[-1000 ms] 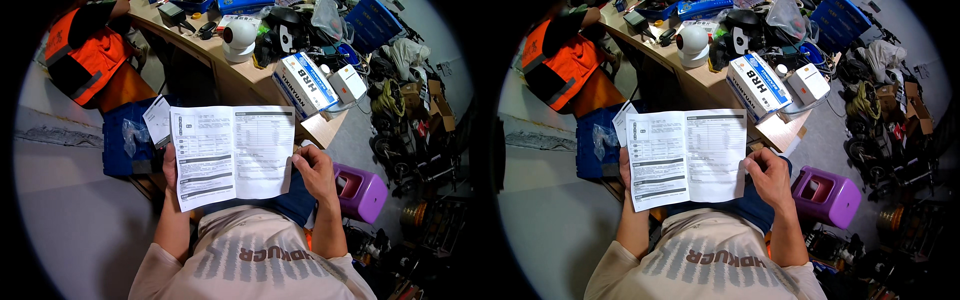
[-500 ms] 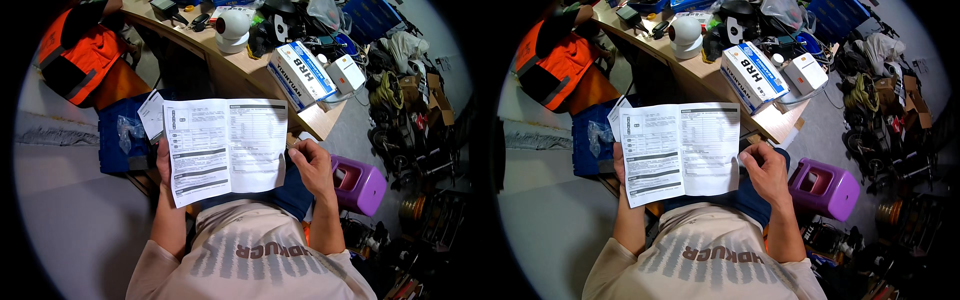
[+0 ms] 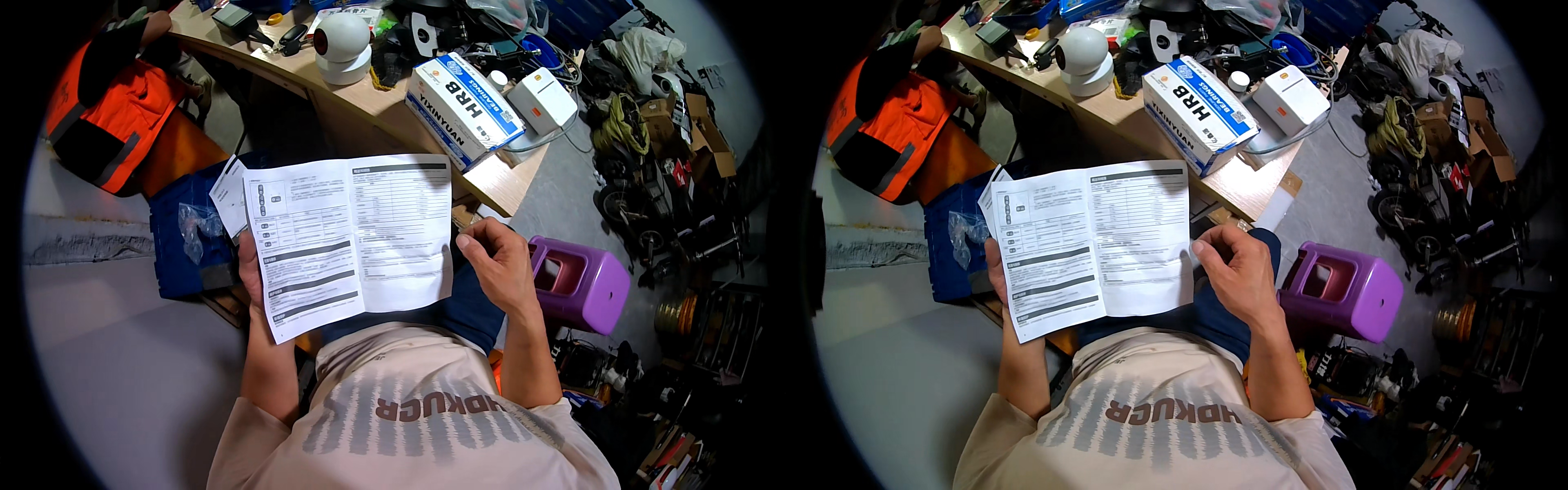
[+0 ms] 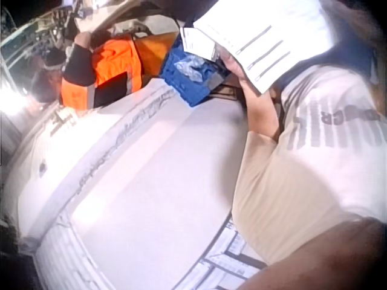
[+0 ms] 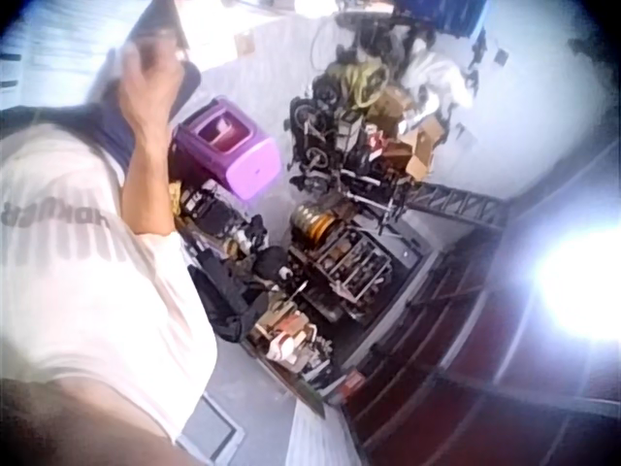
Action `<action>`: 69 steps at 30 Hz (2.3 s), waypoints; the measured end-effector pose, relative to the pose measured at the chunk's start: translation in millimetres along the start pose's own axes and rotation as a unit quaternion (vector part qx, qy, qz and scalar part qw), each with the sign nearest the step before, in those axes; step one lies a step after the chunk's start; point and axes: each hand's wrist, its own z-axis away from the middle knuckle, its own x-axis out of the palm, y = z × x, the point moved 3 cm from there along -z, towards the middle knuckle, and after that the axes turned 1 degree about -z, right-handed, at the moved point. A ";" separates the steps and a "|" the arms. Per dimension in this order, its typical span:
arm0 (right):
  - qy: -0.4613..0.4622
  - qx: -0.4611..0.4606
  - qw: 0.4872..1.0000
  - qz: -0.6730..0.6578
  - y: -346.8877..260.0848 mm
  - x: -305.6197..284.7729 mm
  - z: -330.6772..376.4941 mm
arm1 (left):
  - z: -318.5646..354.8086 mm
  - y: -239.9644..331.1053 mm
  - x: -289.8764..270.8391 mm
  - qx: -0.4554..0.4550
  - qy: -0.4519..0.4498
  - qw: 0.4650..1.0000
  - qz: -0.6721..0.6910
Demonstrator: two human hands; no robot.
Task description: The person handles a blue power drill, inserting a metal bit into the chuck and then referring to an instruction manual.
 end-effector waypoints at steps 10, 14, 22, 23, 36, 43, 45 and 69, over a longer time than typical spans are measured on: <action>0.000 -0.005 1.000 0.011 -2.7 -3.5 -1.6 | 0.8 1.7 -1.1 -0.011 -0.016 0.999 0.048; -0.002 -0.003 1.000 0.013 -3.5 -3.2 -2.6 | -1.3 0.8 2.5 -0.002 0.001 1.000 0.006; -0.009 0.000 1.000 0.023 -7.6 -2.4 -4.5 | 0.6 2.3 1.4 -0.012 -0.019 0.999 0.026; -0.011 -0.001 1.000 0.024 -8.2 -2.3 -5.0 | 1.2 3.2 -0.7 -0.008 -0.017 0.999 0.026; -0.015 0.004 0.999 0.033 -11.3 0.9 -7.7 | 0.3 1.6 -0.1 0.013 0.012 1.000 -0.014; -0.022 -0.001 0.999 0.026 -3.5 2.5 -8.6 | 1.1 2.9 -1.9 0.017 0.024 0.999 -0.026; -0.027 -0.006 1.000 0.011 1.4 5.4 -9.9 | 2.1 4.4 -4.5 0.008 0.012 1.000 -0.014; -0.065 0.046 0.994 -0.072 16.0 28.5 -18.6 | 6.9 -2.3 1.0 0.017 0.025 1.000 0.009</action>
